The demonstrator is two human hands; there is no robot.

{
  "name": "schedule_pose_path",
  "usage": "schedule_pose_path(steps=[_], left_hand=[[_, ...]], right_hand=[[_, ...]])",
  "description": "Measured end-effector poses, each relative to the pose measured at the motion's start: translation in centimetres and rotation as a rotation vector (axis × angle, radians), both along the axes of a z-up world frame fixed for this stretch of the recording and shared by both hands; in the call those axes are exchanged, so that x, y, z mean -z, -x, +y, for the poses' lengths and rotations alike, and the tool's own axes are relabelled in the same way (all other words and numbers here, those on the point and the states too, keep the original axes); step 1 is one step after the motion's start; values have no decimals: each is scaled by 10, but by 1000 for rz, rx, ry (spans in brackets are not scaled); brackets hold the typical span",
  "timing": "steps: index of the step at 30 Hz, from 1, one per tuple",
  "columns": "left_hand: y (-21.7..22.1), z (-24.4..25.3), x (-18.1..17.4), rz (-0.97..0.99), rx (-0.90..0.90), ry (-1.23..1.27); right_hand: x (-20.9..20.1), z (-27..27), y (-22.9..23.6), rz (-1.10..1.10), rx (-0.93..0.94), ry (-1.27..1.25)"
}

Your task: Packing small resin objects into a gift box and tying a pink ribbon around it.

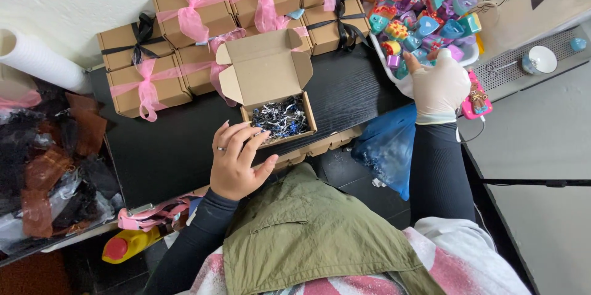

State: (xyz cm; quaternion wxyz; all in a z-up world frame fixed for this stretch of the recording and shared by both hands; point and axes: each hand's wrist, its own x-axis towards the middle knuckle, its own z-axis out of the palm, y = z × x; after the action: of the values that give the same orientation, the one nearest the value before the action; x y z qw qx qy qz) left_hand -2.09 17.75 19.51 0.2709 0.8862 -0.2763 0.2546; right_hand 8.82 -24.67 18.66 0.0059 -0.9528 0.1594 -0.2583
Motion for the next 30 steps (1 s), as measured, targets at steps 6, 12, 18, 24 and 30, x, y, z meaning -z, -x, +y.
schedule_pose_path(steps=[6,12,18,24,30], left_hand=[[2,3,3,-20,-5,14],[2,5,4,-3,-12,67],[8,10,0,-76,-20,243],[14,-20,-47,352,139,451],[22,-44,-51,1014,656,743]], right_hand=[[6,-3,-2,-9,-2,41],[14,-17,6,-54,-75,20],[-25,10,51,-234,-317,-59],[-96,90,103,-91,-1084,-344],[-106,135,115,-51,-1373,-272]])
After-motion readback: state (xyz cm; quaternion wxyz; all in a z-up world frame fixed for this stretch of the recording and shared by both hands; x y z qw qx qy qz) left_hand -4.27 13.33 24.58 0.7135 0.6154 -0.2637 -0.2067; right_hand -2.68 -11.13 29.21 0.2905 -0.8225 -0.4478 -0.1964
